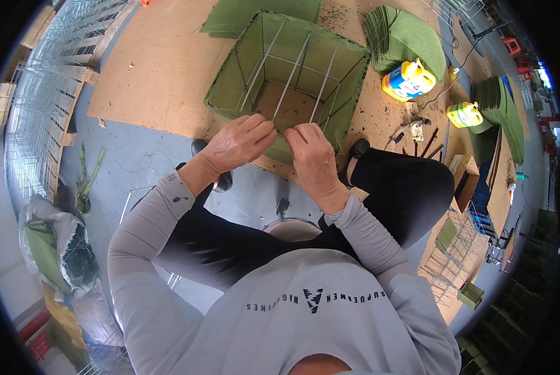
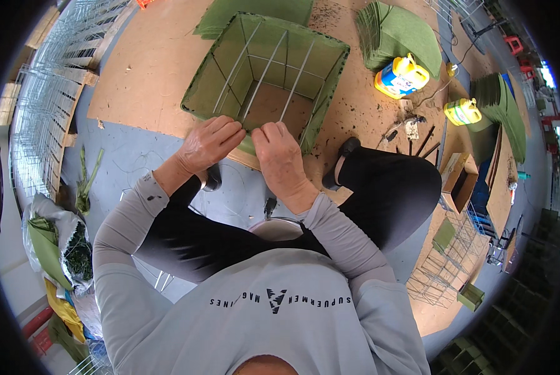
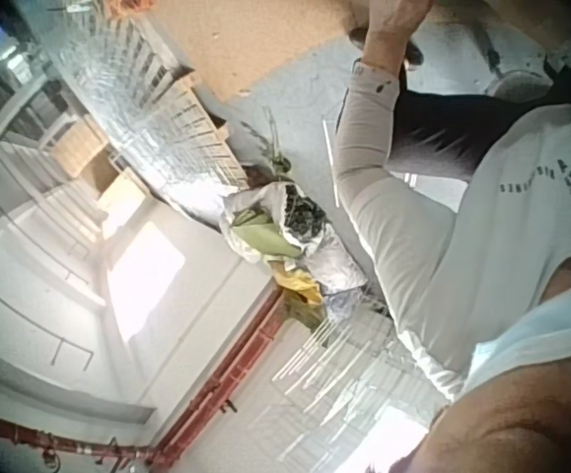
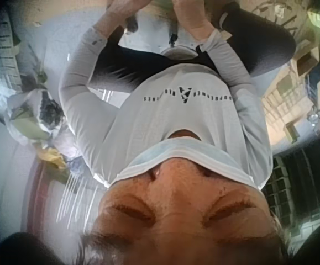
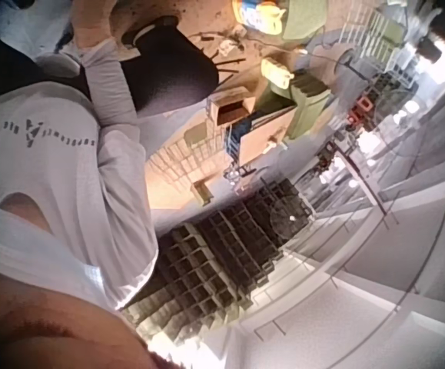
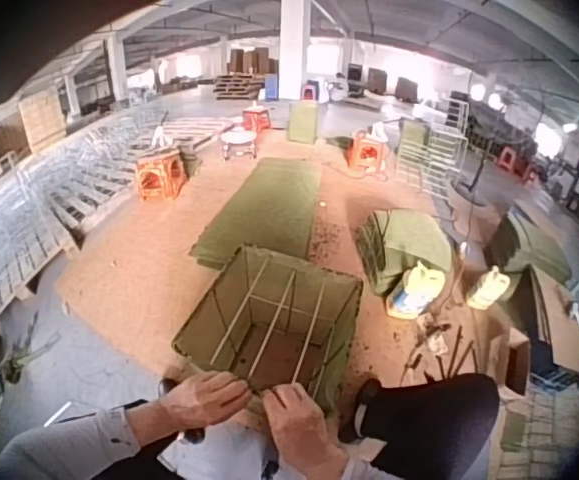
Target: The recorder uses a hot glue gun to attach artificial turf pieces to a wire frame to create a planter or decorative box.
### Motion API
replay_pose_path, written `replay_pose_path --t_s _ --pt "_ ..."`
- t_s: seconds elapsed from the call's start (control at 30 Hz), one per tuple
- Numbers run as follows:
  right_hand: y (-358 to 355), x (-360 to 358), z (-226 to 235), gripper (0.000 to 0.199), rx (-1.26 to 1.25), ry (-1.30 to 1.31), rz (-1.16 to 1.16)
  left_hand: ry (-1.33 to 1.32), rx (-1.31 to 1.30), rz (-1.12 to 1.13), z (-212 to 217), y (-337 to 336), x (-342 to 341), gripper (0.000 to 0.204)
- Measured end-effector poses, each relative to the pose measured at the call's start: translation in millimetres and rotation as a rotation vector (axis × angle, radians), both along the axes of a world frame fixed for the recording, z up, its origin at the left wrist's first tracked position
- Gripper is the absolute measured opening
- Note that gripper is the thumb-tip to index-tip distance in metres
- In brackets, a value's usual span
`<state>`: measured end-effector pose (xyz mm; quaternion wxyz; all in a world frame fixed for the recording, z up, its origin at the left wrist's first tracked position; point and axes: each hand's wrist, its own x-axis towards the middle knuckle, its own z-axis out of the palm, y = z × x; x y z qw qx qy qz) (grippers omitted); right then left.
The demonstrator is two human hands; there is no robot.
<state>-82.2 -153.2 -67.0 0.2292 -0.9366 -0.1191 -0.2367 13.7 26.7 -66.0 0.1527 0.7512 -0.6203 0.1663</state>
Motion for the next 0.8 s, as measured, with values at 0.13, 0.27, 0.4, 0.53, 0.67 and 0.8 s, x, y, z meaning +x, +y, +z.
replay_pose_path --t_s 0.13,0.27,0.4,0.53,0.67,0.8 --pt "-3 6 -3 0.009 0.042 0.07 0.001 -0.033 -0.079 0.017 1 -4 -1 0.027" --pt "-3 15 10 0.007 -0.003 0.168 0.004 0.05 -0.077 0.052 -2 -6 -3 0.026" --pt "-13 34 14 0.009 -0.075 0.284 0.072 0.205 -0.022 0.045 4 -13 0 0.023" --pt "-27 59 20 0.011 0.034 0.49 0.219 0.287 0.015 0.017 7 -16 6 0.02" --pt "-38 71 21 0.01 0.076 0.566 0.398 0.419 0.048 -0.016 15 -14 11 0.024" --pt "-47 58 34 0.007 0.138 0.515 0.345 0.629 -0.17 0.15 30 10 10 0.016"
